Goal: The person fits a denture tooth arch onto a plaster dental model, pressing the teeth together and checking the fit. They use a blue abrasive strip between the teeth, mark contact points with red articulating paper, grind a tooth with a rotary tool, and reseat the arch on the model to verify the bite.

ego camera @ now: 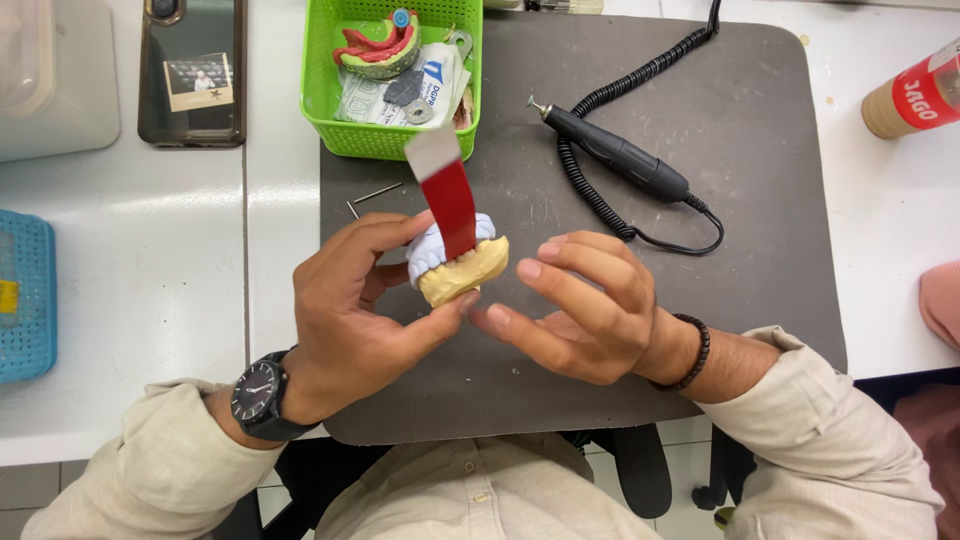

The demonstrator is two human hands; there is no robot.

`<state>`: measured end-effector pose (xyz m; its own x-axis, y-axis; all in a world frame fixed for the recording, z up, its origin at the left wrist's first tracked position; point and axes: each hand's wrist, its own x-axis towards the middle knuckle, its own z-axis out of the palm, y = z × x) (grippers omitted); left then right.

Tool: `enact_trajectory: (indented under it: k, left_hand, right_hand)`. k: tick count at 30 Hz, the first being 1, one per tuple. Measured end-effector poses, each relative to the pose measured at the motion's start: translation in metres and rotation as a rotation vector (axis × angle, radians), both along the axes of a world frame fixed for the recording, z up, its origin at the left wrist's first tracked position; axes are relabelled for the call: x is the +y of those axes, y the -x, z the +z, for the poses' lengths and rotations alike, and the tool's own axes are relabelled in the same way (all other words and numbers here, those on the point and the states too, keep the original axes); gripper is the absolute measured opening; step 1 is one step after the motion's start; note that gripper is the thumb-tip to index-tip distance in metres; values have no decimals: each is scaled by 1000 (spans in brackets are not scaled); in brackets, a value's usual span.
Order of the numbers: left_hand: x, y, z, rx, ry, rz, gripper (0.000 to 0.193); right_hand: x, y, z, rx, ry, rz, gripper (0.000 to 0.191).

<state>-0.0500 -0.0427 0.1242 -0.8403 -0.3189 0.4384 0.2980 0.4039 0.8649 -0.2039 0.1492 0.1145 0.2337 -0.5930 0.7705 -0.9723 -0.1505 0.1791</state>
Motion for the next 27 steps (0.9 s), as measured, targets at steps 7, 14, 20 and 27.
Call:
enact_trajectory:
  k: [7, 14, 20, 27]
  left_hand:
    - [2, -3, -3, -66, 22, -50, 63]
    - [-16, 0, -6, -104, -508, -379, 39]
    - [-15, 3, -9, -199, -692, -398, 40]
    - [-17, 2, -12, -91, -579, -409, 36]
  right_hand:
    - [-4, 0, -1, -4, -88, 15, 40]
    - [1, 9, 1, -127, -120, 25, 53]
    - [4, 10, -1, -147, -132, 33, 57]
    - [5, 9, 0, -220, -166, 57, 64]
